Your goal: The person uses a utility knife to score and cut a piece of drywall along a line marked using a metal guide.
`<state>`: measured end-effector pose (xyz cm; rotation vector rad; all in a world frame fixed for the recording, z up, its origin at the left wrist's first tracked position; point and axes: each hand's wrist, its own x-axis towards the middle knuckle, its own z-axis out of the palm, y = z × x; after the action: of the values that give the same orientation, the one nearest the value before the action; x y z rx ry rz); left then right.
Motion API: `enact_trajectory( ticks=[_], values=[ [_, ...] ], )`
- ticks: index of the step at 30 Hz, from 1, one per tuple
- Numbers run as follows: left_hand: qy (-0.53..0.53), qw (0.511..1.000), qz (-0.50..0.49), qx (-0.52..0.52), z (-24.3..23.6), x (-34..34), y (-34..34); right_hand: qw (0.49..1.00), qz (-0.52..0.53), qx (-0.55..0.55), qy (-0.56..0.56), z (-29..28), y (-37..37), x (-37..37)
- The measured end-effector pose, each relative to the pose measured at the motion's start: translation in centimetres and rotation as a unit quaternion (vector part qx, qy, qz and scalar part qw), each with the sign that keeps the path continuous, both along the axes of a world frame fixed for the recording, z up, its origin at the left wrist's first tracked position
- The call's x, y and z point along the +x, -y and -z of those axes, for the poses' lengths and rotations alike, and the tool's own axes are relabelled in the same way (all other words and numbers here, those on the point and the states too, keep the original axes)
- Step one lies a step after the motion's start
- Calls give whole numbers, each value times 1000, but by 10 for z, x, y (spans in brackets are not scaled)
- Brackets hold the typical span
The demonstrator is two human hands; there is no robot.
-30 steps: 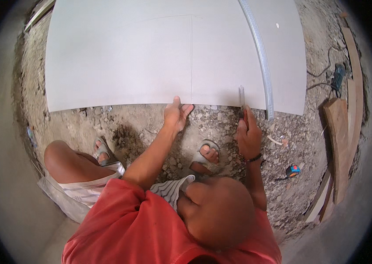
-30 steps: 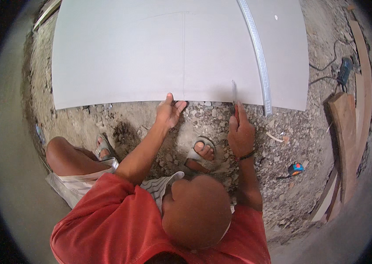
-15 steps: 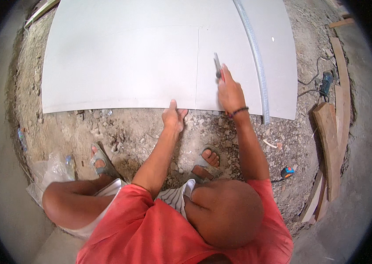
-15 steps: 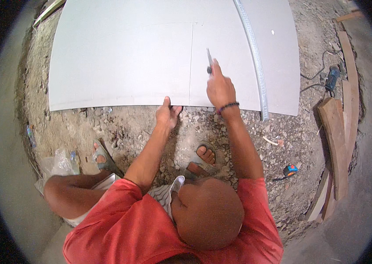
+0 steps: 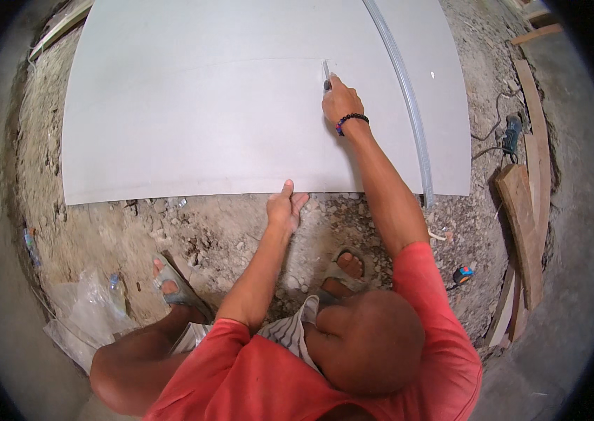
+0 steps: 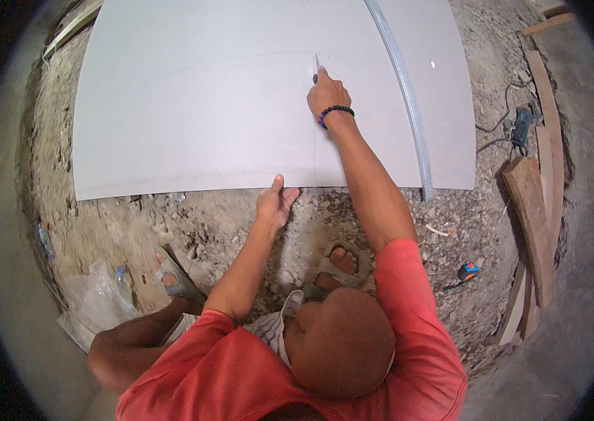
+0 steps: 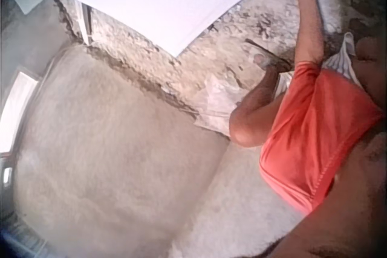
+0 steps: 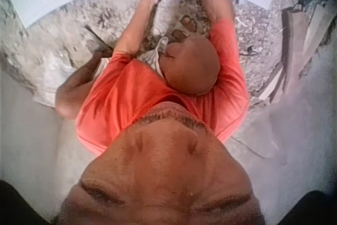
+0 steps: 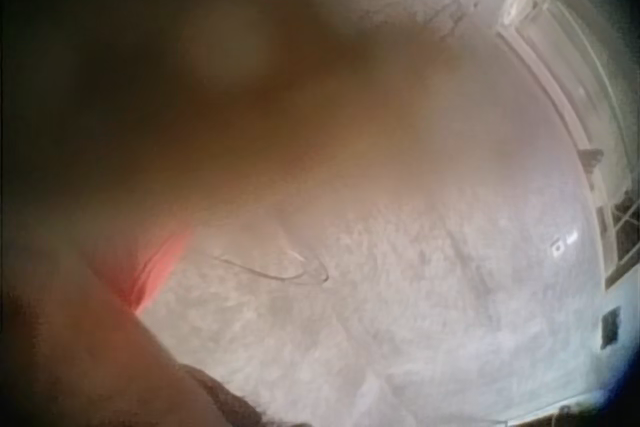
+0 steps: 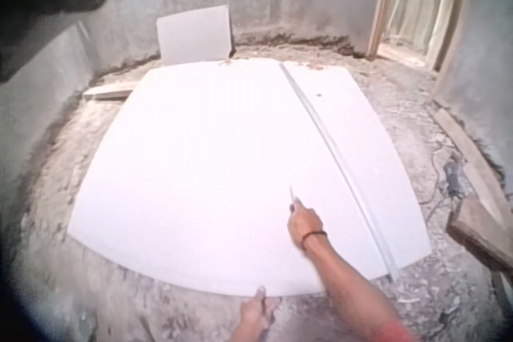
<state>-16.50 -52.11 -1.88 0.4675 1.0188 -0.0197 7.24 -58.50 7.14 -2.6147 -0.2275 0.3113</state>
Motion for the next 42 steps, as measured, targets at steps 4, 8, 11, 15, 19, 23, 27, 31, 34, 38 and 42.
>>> enact_trajectory(
  ticks=[4, 8, 11, 15, 19, 23, 27, 31, 34, 38, 42],
  values=[
    [11, 1000, 11, 0, -3, -1, -3, 1000, 4, -13, -2, 3, -7, 5],
    [17, 1000, 18, -11, 0, -3, -6, 1000, 5, -13, 11, 5, -9, 3],
    [27, 999, 27, -11, 0, -4, -9, 1000, 0, -18, 17, 4, -10, 1],
    [36, 999, 36, -8, -2, -3, -9, 999, -6, -34, 20, 2, -11, 3],
    [36, 998, 51, -12, -9, -3, -12, 998, -19, -67, 2, -2, -18, 10],
    [56, 997, 44, -4, -4, -4, -12, 992, -50, -110, -28, -15, -24, 22],
    [54, 998, 29, -3, 6, -9, -11, 983, -38, -125, -128, -36, -33, 24],
    [65, 997, 36, -1, 9, -6, -12, 979, -43, -130, -149, -36, -27, 23],
    [68, 997, 29, -12, 10, -5, -11, 972, -58, -156, -164, -34, -27, 18],
    [67, 997, 36, -4, 12, -6, -12, 970, -63, -158, -173, -40, -25, 2],
    [77, 996, 35, -6, 15, -8, -12, 963, -55, -160, -208, -41, -23, -21]
  ],
)
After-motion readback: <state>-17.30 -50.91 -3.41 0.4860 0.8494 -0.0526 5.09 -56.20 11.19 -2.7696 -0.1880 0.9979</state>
